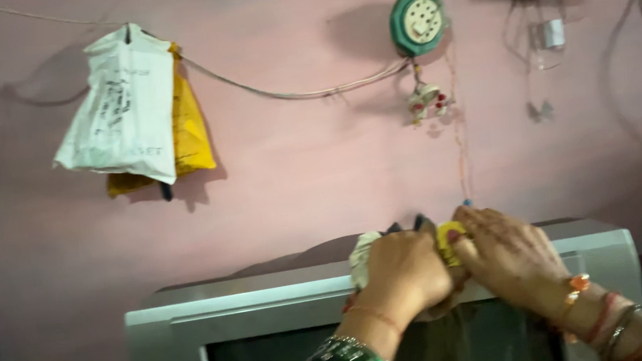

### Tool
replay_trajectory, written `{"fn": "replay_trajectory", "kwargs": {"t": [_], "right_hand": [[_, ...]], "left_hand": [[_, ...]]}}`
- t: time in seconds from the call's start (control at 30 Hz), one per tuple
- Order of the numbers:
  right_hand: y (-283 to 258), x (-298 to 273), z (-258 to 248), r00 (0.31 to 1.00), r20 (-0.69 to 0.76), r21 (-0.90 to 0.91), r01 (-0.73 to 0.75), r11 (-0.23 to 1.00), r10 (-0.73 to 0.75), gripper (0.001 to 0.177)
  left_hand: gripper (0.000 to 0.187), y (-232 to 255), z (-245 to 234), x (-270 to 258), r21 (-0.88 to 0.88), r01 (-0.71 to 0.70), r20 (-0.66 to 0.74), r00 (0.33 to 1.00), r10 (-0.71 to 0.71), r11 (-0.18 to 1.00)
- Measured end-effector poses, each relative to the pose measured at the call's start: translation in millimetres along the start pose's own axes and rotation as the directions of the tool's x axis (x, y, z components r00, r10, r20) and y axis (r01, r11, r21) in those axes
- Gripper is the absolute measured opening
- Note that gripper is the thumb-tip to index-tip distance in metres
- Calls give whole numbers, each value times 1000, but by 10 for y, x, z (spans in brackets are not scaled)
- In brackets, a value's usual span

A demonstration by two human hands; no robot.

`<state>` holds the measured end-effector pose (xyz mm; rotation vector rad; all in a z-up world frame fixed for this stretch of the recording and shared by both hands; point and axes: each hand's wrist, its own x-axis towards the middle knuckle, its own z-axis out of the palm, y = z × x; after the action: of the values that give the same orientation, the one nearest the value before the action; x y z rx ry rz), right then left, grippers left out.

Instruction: The person wipes the front screen, top, sides, and back casing of a large television using a cloth.

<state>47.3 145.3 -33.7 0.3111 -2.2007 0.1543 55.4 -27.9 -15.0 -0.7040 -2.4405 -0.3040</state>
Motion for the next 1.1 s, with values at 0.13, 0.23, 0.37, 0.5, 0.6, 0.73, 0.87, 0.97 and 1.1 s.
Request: {"fn": "replay_trajectory", "kwargs": {"t": [0.13, 0.23, 0.37, 0.5, 0.6, 0.73, 0.87, 0.97, 1.1], "right_hand": [[578, -78, -25, 975, 30, 2, -221, 975, 221, 55], [669, -102, -76, 987, -156, -71, -42, 997, 30, 56], [420, -37, -59, 933, 91, -51, -344, 938, 347, 54], [87, 79, -37, 981, 81, -28, -173, 985, 175, 57], [-265, 188, 85, 968, 191, -35, -159, 987, 163, 56], [-767, 310, 329, 976, 62, -136, 215, 967, -208, 61], [-1455, 418, 370, 983, 125, 73, 127, 989, -135, 61], [-1725, 411, 258, 968, 241, 171, 30, 985, -71, 61], [-1599, 350, 186, 973, 212, 174, 50, 984, -87, 58]], "left_hand": [[59, 404, 239, 326, -88, -97, -27, 995, 95, 991], [57, 453, 293, 422, -136, -109, -21, 994, 107, 985], [54, 320, 256, 383, -193, -89, 25, 995, 95, 977], [63, 40, 98, 201, -161, -75, 32, 996, 81, 984], [63, -251, -100, 47, -68, -22, 58, 998, 26, 997], [62, -715, -360, -267, -47, 91, 55, 995, -88, 995], [54, -1162, -601, -566, 4, 224, 46, 974, -224, 975], [52, -1287, -669, -691, 7, 275, -13, 961, -275, 961], [50, -1177, -641, -666, -6, 283, 20, 959, -282, 959]]}}
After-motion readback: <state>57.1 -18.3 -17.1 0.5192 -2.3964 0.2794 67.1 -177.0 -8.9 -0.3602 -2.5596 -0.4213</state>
